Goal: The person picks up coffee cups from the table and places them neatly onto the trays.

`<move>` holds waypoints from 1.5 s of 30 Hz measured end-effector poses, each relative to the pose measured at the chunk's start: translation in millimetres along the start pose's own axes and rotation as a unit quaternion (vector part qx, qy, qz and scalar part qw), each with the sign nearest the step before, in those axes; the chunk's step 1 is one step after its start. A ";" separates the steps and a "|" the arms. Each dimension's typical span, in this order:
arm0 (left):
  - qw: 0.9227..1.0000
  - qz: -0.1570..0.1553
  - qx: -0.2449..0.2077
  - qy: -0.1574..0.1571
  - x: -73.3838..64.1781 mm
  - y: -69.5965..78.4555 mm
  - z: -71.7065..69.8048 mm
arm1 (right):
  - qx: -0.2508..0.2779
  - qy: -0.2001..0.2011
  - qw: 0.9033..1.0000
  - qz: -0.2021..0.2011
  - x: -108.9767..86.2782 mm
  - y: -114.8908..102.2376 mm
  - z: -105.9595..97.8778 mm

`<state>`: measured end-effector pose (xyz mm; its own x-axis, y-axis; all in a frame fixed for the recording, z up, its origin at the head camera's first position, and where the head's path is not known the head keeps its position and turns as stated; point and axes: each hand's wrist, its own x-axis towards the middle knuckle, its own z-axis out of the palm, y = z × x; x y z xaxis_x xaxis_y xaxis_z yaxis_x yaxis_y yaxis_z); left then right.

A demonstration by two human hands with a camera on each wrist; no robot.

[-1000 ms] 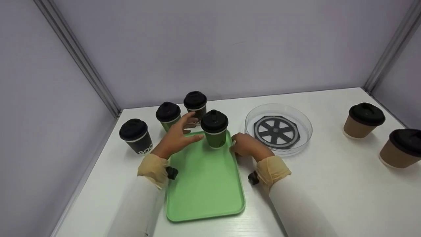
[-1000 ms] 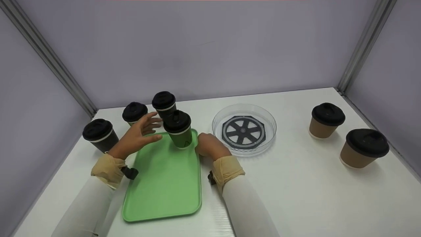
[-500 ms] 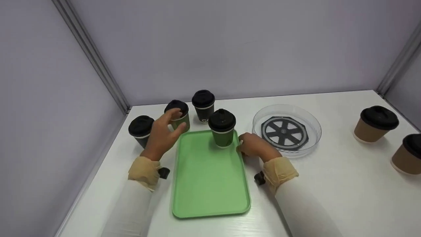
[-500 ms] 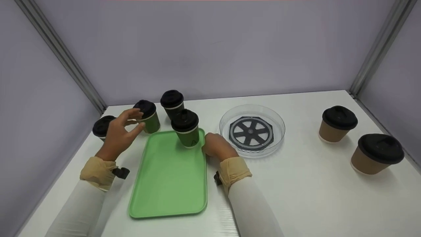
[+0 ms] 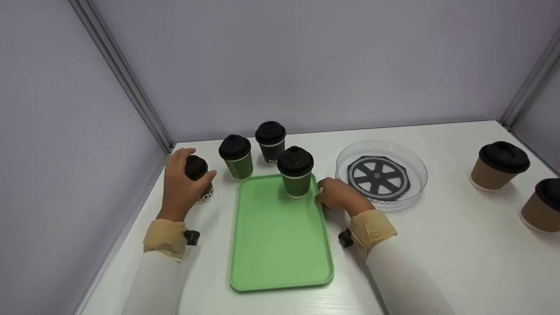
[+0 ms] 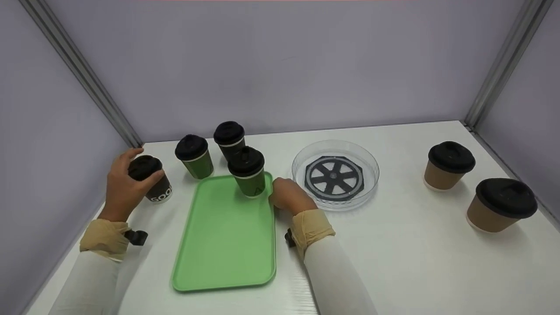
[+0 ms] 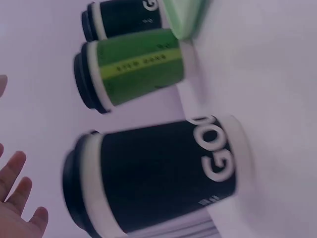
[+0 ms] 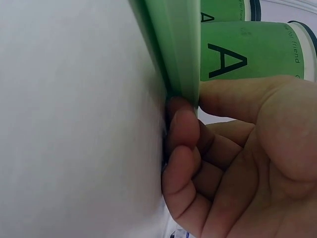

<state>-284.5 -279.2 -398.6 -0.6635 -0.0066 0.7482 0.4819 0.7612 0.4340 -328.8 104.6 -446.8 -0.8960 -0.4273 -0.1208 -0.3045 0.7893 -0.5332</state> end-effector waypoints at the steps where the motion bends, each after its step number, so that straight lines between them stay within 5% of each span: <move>1: 1.000 -0.010 -0.002 -0.001 -2.2 -4.0 -1.1 | -0.003 0.000 1.000 -0.001 -0.1 0.3 0.0; 5: 0.996 -0.090 -0.020 -0.015 -10.3 -19.8 -4.7 | -0.002 -0.002 1.000 0.003 0.1 1.8 1.3; 8: 0.985 -0.162 -0.043 -0.029 -16.2 -30.0 -7.0 | 0.001 -0.004 1.000 0.006 -0.6 2.4 2.8; 15: 0.944 -0.283 -0.137 -0.102 -21.7 -51.4 -8.2 | -0.006 -0.006 1.000 0.006 -0.7 1.7 2.9; 18: 0.925 -0.314 -0.173 -0.128 -23.4 -58.0 -8.7 | -0.003 -0.011 1.000 0.013 0.0 0.9 2.5; 22: 0.911 -0.333 -0.199 -0.141 -26.7 -65.9 -6.2 | 0.000 -0.013 1.000 0.019 0.5 -0.4 1.3; 33: 0.909 -0.337 -0.213 -0.123 -34.0 -73.1 2.6 | 0.010 -0.013 1.000 0.022 1.8 0.6 -0.1; 41: 0.933 -0.296 -0.181 -0.100 -32.1 -58.8 6.9 | 0.000 -0.007 1.000 0.012 1.1 -0.7 -1.6; 45: 0.933 -0.288 -0.193 -0.099 -34.4 -52.9 9.1 | -0.003 -0.006 1.000 0.005 0.4 -0.6 -0.9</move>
<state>-292.3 -313.3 -451.8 -0.9501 -0.1933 0.2449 0.1584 0.3775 0.9124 -329.3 104.3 -445.7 -0.8952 -0.4244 -0.1359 -0.2977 0.7965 -0.5262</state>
